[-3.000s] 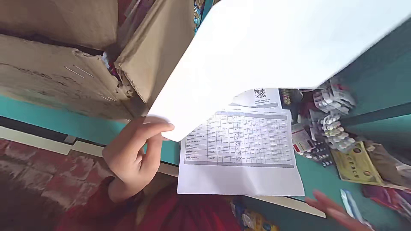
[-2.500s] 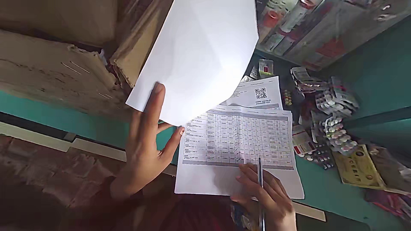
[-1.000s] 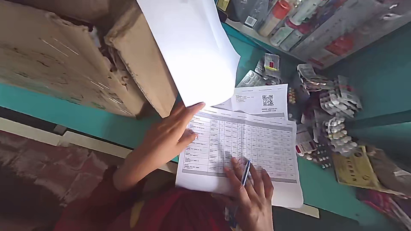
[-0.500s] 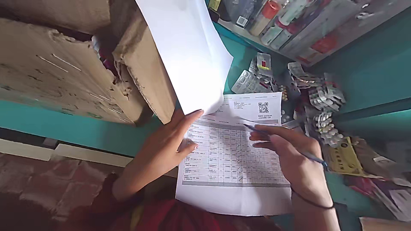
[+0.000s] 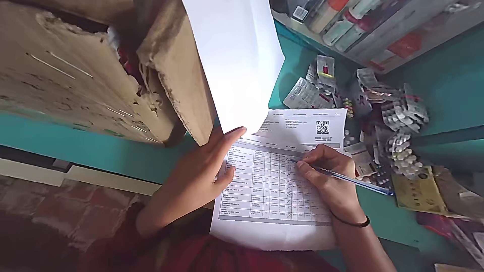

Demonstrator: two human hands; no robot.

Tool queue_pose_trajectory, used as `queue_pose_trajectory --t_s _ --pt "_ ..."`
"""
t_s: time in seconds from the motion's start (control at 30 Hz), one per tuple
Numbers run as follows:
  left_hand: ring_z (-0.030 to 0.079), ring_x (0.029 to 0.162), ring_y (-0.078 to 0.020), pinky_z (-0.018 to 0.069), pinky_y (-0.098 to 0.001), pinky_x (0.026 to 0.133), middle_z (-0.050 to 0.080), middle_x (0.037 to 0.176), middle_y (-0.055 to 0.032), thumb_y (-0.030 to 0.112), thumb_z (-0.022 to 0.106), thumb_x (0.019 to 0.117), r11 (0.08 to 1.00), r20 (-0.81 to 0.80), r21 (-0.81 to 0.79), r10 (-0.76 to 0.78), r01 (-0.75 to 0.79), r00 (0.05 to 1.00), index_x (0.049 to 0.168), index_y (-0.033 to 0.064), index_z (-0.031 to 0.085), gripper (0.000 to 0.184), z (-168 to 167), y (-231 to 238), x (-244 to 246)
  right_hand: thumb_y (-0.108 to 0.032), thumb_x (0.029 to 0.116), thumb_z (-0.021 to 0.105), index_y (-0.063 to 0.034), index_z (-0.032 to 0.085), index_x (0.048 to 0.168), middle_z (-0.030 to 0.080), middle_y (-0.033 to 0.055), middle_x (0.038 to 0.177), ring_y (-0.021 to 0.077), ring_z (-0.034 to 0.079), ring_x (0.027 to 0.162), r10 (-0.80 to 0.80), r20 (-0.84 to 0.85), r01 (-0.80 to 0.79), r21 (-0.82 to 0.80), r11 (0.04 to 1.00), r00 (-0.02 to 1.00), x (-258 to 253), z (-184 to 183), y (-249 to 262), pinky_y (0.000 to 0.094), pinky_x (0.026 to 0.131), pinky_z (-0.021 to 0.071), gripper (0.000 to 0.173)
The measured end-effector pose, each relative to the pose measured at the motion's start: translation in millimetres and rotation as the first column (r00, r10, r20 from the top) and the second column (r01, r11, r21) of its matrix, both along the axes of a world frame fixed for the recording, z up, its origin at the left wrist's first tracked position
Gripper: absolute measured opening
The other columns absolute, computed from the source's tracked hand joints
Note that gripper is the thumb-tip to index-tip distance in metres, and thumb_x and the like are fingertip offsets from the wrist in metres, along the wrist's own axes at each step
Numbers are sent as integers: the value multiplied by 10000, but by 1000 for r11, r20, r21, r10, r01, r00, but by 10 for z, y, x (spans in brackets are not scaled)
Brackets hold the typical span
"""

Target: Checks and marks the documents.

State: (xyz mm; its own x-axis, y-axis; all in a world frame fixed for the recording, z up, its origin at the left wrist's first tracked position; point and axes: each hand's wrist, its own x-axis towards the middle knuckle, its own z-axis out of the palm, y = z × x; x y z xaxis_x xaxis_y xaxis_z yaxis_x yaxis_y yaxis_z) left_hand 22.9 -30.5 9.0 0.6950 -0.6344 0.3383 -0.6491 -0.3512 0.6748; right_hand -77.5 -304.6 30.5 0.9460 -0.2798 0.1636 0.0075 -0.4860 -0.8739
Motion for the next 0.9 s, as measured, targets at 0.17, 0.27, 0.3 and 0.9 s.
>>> queue_pose_trajectory --t_s 0.17,0.27,0.3,0.9 --pt "654 839 -186 555 -374 629 609 1308 -127 117 581 896 1000 6 8 -5 5 1000 1518 109 467 632 9 14 4 -68 760 698 -234 593 805 646 -189 705 -86 603 623 8 19 -7 -50 999 1000 -3 1 34 98 574 511 202" --pt "647 786 -169 551 -360 598 613 1295 -125 90 589 892 1000 3 3 -11 11 1000 1512 104 476 630 9 19 10 -63 755 685 -226 577 797 629 -198 684 -95 592 609 -51 30 54 -80 995 998 16 -19 37 95 561 498 200" --pt "633 754 -160 541 -350 581 609 1283 -126 83 589 889 1000 8 3 -11 11 1000 1512 104 475 634 5 12 10 -71 763 681 -231 569 795 625 -197 674 -93 586 591 -67 21 68 -72 995 998 13 -10 43 96 540 490 198" --pt "677 928 -223 570 -388 659 600 1355 -146 70 587 882 1000 27 -1 -4 4 1000 1507 106 485 635 -2 12 0 -64 795 645 -181 631 858 656 -176 739 -78 599 603 -144 10 144 29 989 990 -185 7 273 96 526 497 134"
